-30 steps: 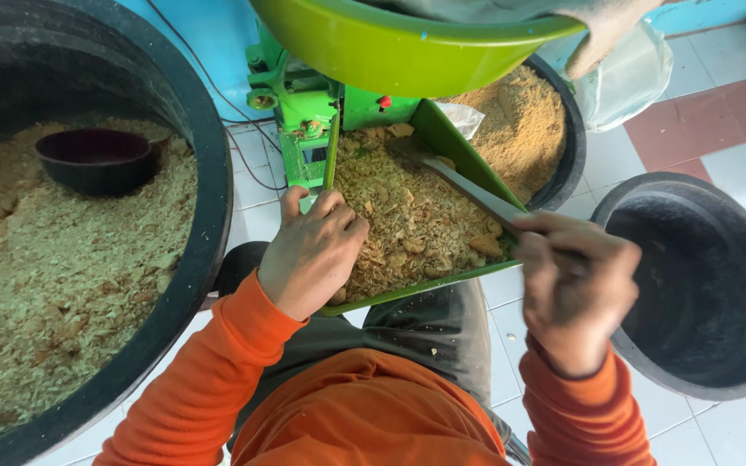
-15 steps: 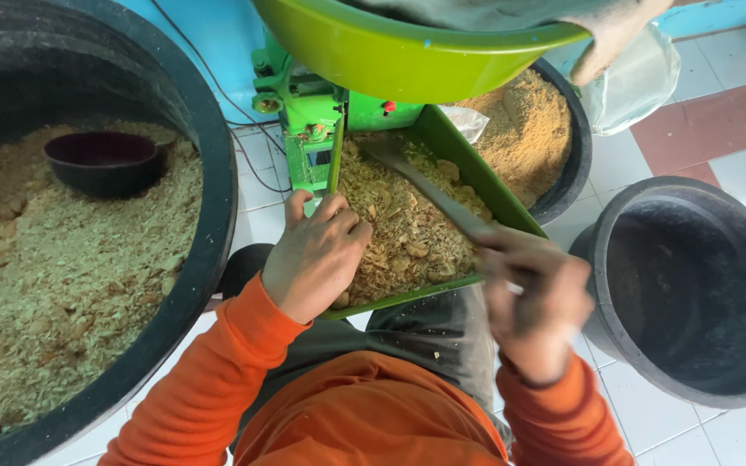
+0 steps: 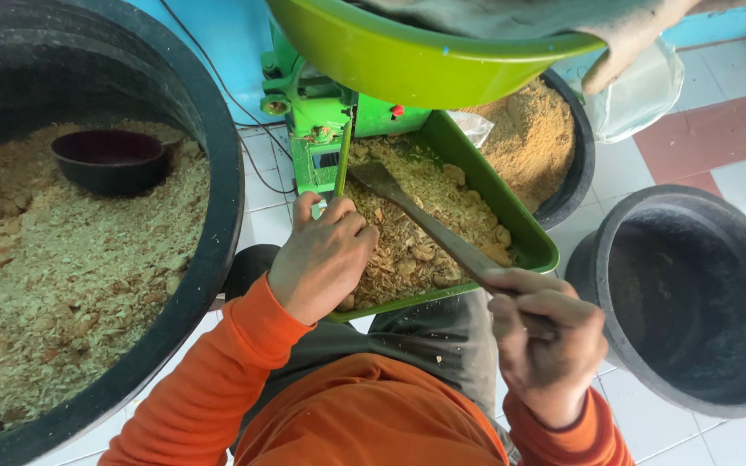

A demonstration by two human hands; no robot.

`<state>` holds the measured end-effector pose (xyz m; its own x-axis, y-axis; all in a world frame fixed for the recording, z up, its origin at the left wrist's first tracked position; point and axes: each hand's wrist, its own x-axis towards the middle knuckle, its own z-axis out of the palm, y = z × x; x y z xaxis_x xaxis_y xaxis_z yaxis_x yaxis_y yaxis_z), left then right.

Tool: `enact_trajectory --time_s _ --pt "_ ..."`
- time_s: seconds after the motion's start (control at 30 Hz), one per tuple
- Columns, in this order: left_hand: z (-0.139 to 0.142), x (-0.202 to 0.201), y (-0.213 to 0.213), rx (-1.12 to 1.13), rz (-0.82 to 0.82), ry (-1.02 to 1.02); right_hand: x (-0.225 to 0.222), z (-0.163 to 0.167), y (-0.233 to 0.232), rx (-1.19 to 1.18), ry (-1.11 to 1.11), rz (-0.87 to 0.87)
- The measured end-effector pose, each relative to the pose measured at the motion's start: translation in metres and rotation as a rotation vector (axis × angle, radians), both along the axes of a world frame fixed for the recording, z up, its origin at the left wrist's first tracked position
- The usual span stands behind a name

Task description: The person feeds whole nuts into a green grinding machine and uses a wooden paddle to sweep the ground meal from the collection tray into a large basin, occasionally scooping the ground powder into a bowl and returning unground pieces to the machine.

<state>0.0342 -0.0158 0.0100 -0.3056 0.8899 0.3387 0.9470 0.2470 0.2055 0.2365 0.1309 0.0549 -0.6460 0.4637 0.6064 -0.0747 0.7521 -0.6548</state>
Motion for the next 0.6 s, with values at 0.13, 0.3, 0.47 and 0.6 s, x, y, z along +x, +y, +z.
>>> enact_trajectory --time_s 0.13,0.3,0.47,0.6 --pt "0.0 0.001 -0.001 0.015 0.006 0.01 -0.028 -0.008 0.003 0.19 -0.133 0.04" --pt "0.001 0.0 -0.001 0.083 0.001 -0.011 -0.036 -0.021 -0.005 0.237 -0.023 -0.008" --pt "0.001 0.002 -0.001 0.025 0.007 -0.007 -0.05 -0.023 0.0 0.184 -0.175 0.039" --pt "0.0 0.001 0.0 0.024 0.005 0.01 -0.028 -0.006 0.011 0.206 -0.136 -0.106"
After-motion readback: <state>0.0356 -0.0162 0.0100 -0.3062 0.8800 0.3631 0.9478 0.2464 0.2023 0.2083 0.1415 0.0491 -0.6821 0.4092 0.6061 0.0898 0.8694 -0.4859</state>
